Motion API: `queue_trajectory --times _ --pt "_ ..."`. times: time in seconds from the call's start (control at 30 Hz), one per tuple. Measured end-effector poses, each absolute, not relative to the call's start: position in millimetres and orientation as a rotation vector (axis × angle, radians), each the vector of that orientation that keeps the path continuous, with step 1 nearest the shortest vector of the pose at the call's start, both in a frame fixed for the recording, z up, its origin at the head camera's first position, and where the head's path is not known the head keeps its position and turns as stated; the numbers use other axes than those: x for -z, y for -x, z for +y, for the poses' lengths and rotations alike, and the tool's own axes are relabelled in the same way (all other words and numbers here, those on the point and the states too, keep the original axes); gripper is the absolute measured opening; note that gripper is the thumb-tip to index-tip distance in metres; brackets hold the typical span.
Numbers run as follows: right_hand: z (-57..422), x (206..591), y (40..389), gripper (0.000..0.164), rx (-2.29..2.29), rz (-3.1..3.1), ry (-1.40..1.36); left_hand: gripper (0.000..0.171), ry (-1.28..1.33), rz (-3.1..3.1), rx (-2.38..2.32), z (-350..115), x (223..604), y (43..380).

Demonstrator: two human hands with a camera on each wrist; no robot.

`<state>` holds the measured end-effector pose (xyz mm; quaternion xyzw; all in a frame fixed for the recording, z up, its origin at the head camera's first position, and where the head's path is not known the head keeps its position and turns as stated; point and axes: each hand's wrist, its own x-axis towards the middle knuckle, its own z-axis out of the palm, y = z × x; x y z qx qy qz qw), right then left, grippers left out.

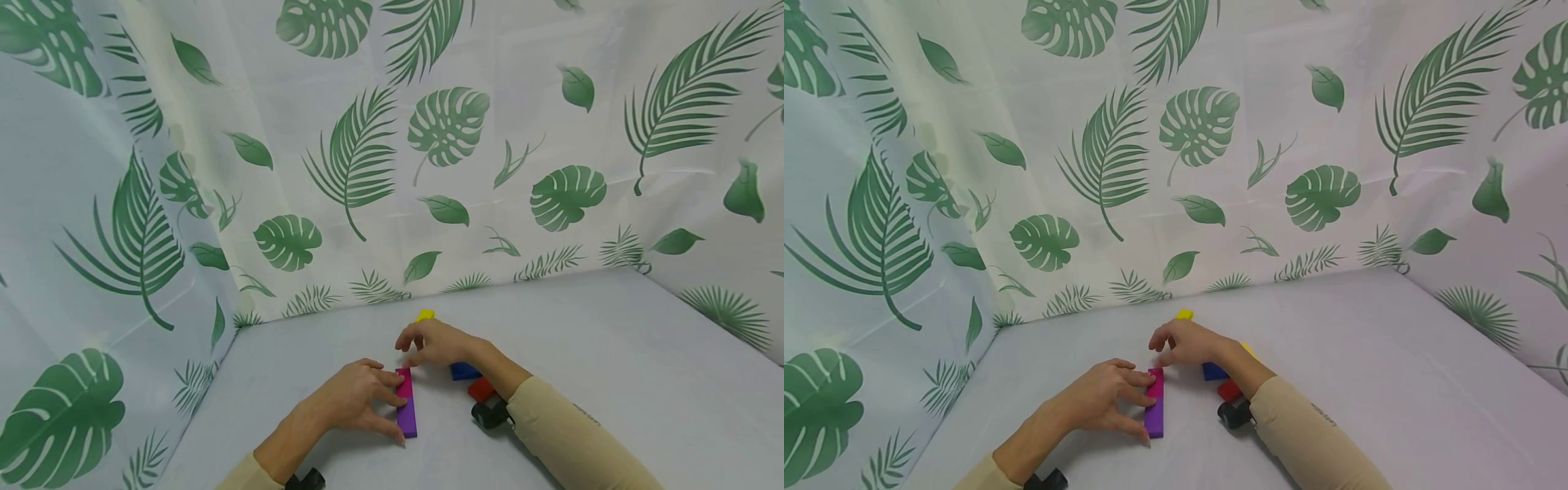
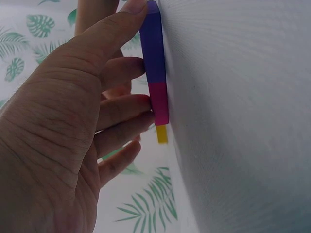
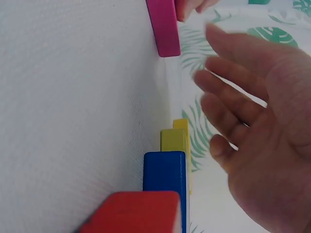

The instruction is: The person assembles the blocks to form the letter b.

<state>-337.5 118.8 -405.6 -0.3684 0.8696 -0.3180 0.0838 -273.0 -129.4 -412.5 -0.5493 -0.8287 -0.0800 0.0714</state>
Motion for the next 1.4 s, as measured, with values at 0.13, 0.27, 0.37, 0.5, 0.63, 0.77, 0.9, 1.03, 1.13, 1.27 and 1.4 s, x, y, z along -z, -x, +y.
queue_trajectory --times 0.13,0.27,0.37,0.5,0.63,0.77,0.9,1.03,1.13,1.27,1.4 --pt "121.0 403.8 337.8 0.035 1.042 2.693 1.077 0.054 1.64 -2.504 0.215 -129.4 411.3 273.2" --pt "122.9 403.3 339.7 0.036 1.106 2.768 1.033 0.055 1.629 -2.528 0.207 -129.2 410.0 272.6" --pt "124.0 404.0 341.3 0.036 1.13 2.827 0.988 0.055 1.629 -2.547 0.21 -129.0 409.7 272.2" --pt "125.3 405.9 344.3 0.037 1.156 2.905 0.916 0.055 1.629 -2.561 0.208 -128.9 409.9 272.6" --pt "125.9 406.4 345.0 0.041 1.164 2.985 0.791 0.055 1.625 -2.561 0.203 -128.7 409.9 273.0" --pt "127.0 406.1 344.8 0.047 1.168 3.036 0.65 0.056 1.621 -2.571 0.203 -128.5 409.6 272.5" --pt "129.2 407.2 345.8 0.05 1.188 3.055 0.585 0.056 1.618 -2.591 0.201 -128.1 409.0 271.9" --pt "131.1 409.7 347.4 0.051 1.198 3.054 0.562 0.056 1.619 -2.598 0.199 -127.9 409.1 272.2" --pt "132.1 412.1 349.0 0.05 1.194 3.044 0.557 0.056 1.618 -2.596 0.201 -128.1 409.5 272.3" --pt "132.7 415.8 351.4 0.051 1.172 3.031 0.553 0.056 1.617 -2.592 0.205 -128.3 409.6 272.1" --pt "133.0 418.8 353.0 0.052 1.149 3.023 0.523 0.056 1.619 -2.579 0.202 -128.3 409.2 272.0"
